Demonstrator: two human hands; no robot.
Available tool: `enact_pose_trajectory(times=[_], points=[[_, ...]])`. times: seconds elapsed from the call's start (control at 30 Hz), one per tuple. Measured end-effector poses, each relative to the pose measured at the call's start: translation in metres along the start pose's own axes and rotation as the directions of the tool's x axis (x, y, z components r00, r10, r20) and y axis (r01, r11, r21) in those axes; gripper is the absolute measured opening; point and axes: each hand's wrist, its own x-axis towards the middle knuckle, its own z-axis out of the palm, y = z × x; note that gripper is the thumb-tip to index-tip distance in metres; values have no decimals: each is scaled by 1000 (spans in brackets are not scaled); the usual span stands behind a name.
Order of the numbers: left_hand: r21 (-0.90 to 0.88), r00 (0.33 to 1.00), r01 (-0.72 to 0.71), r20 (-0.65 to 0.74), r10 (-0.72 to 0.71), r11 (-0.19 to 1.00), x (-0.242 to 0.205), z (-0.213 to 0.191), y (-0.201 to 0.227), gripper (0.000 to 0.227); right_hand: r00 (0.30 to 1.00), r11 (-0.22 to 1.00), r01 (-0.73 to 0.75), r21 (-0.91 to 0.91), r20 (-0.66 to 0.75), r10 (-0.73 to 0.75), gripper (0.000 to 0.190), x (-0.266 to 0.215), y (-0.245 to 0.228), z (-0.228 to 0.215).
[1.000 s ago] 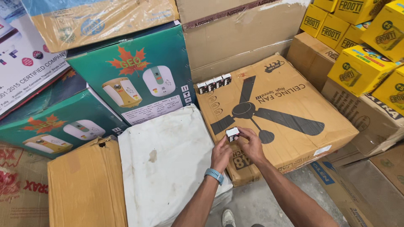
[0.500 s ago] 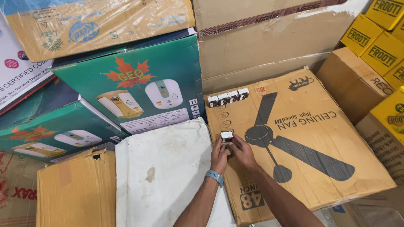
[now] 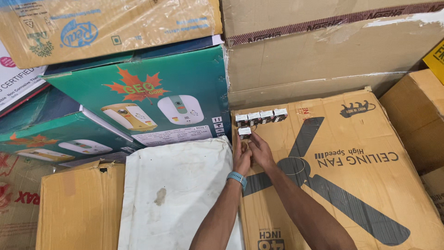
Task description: The person repeatedly picks up small black and white boxes from a table and places them in a neat row on top of a large cardboard box. The person handles the boxes one at a time, arranging them in a line.
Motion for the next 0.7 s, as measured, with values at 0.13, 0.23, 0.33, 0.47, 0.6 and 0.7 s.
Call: enact_pose_trajectory(times=[0.13, 0.23, 0.33, 0.47, 0.6, 0.7], points=[[72, 999, 2, -39, 1, 997, 76, -11, -81, 87, 1000, 1000, 9, 6, 13, -9, 61, 22, 21, -5], [39, 999, 2, -44, -1, 999, 60, -4, -48, 88, 1000, 999, -22, -29, 17, 23, 61, 24, 22, -6], [-5, 999, 1, -41, -1, 1000, 41, 4, -13, 89, 999, 1000, -14, -17, 47, 15, 62, 27, 25, -9], [24, 997, 13, -73, -12, 1000, 68, -4, -55, 90, 998, 999, 1, -32, 67, 1, 62, 28, 18, -10], [-20, 991, 23, -129, -26, 1000, 90, -7, -87, 98, 999, 998, 19, -68, 47, -16, 63, 21, 12, -15], [-35, 991, 24, -134, -28, 999, 79, -13, -73, 98, 999, 998, 40, -53, 21, -39, 60, 10, 7, -19]])
